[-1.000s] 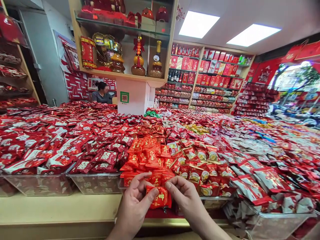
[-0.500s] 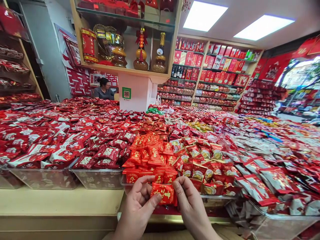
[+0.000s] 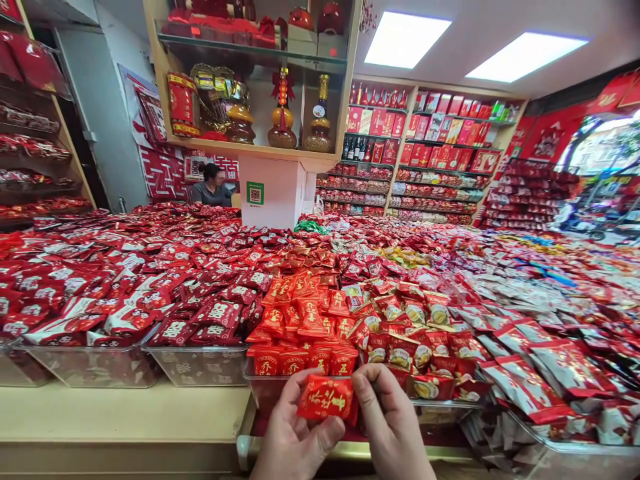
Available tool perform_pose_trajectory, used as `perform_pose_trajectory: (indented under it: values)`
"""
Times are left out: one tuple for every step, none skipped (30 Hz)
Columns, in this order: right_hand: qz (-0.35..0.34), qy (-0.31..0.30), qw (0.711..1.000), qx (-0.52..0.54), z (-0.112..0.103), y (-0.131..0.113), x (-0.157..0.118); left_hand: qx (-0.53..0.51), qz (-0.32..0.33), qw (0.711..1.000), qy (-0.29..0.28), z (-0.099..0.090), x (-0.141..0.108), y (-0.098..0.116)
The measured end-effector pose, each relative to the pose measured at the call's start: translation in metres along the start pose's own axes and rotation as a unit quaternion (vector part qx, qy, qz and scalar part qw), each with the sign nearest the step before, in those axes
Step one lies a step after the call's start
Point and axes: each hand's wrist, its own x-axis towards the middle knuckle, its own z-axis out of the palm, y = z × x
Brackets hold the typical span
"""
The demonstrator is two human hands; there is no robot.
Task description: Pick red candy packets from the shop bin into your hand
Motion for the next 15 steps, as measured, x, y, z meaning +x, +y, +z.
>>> perform_pose_trajectory:
  values:
    - [0.0,-0.014,1.0,0.012,0.002,0.001,-0.002,0.005,-0.005,1.0,0.001,0.0,-0.001,0.0]
    - [0.005,-0.028,0.999,0.028,0.004,0.001,-0.003,0.012,-0.011,1.0,0.004,0.0,-0.001,-0.001]
    - [0.015,-0.042,0.998,0.046,0.005,0.002,-0.005,0.017,-0.015,1.0,0.006,0.0,-0.001,-0.001]
    - [0.026,-0.054,0.996,0.064,0.006,0.003,-0.005,0.02,-0.016,1.0,0.008,-0.001,-0.001,0.0]
    - [0.039,-0.063,0.994,0.084,0.007,0.004,-0.005,0.02,-0.018,1.0,0.008,-0.002,-0.001,0.0]
    - [0.055,-0.077,0.99,0.103,0.007,0.004,-0.005,0.023,-0.019,1.0,0.007,-0.004,0.0,0.001]
    - [0.072,-0.093,0.986,0.118,0.006,0.004,-0.003,0.029,-0.021,0.999,0.004,-0.005,0.001,0.002]
    - [0.086,-0.108,0.983,0.121,0.004,0.004,-0.002,0.039,-0.025,0.999,-0.001,-0.007,0.003,0.003]
    - [0.096,-0.12,0.981,0.115,0.002,0.003,0.0,0.051,-0.029,0.998,-0.005,-0.009,0.004,0.004]
    - [0.099,-0.129,0.981,0.102,0.0,0.002,0.001,0.062,-0.03,0.998,-0.011,-0.012,0.005,0.005]
    - [0.095,-0.14,0.982,0.086,-0.002,0.001,0.002,0.073,-0.032,0.997,-0.018,-0.014,0.007,0.006]
    - [0.084,-0.152,0.983,0.067,-0.003,0.0,0.003,0.081,-0.033,0.996,-0.026,-0.016,0.008,0.007]
    - [0.07,-0.164,0.983,0.05,-0.005,-0.001,0.003,0.085,-0.034,0.995,-0.034,-0.018,0.009,0.007]
    - [0.061,-0.178,0.981,0.038,-0.005,-0.001,0.003,0.088,-0.035,0.995,-0.042,-0.019,0.009,0.007]
    - [0.057,-0.185,0.981,0.033,-0.005,0.0,0.003,0.09,-0.035,0.994,-0.05,-0.02,0.009,0.006]
